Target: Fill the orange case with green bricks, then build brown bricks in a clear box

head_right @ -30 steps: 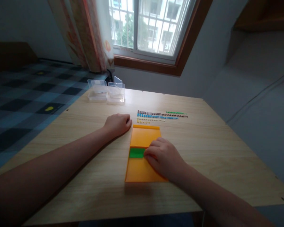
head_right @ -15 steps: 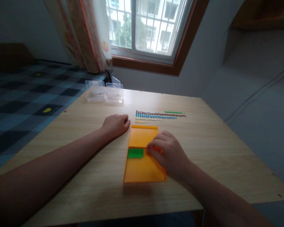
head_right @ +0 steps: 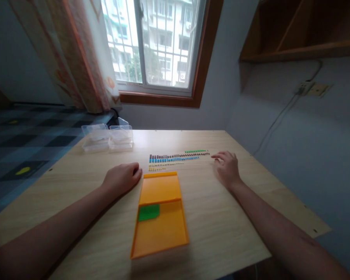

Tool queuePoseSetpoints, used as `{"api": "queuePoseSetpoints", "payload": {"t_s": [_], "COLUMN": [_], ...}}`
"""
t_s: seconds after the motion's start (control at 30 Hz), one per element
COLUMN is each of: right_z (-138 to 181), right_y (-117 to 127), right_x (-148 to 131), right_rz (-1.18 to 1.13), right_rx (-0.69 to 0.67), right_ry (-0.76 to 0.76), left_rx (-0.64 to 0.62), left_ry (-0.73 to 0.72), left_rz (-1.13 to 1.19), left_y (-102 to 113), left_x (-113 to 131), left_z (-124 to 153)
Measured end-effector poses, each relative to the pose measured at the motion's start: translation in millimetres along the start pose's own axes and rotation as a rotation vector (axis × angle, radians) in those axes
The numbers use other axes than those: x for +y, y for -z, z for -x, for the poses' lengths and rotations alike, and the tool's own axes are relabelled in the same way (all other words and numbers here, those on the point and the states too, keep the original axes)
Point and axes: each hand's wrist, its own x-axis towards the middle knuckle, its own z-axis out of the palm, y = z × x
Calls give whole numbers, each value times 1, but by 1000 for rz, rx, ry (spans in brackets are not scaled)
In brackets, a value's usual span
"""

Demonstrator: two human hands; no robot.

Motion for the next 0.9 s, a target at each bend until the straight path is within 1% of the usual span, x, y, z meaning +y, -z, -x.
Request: {"api": "queuePoseSetpoints", "payload": {"t_s": [0.17, 0.27, 0.43, 0.5, 0.6, 0.7, 0.8, 0.9], "right_z": [-13, -33, -71, -81, -87, -84, -79, -78], "right_y": [-21, -40, -72, -81, -87, -88, -88, -89], "right_x": [34, 50, 80, 89, 97, 97, 94, 92], "right_rz": [44, 28, -39, -80, -143, -190, -191, -167], "right_rx": [-5, -40, -74, -85, -147, -256, -339, -385], "right_ry": [-113, -186, -360, -389, -351, -240, -134, -77], "left_rx": [-18, -23, -36, -38, -47, -53, -54, -45], "left_ry": [13, 15, 20, 22, 29, 28, 29, 29], "left_rz": [-15, -12, -22, -29, -39, -43, -37, -33], "left_y": [1, 1, 0, 0, 0, -1, -1, 0], "left_x": [0, 0, 0, 0, -1, -2, -2, -1], "left_z": [0, 0, -1, -1, -1, -1, -1, -1]}}
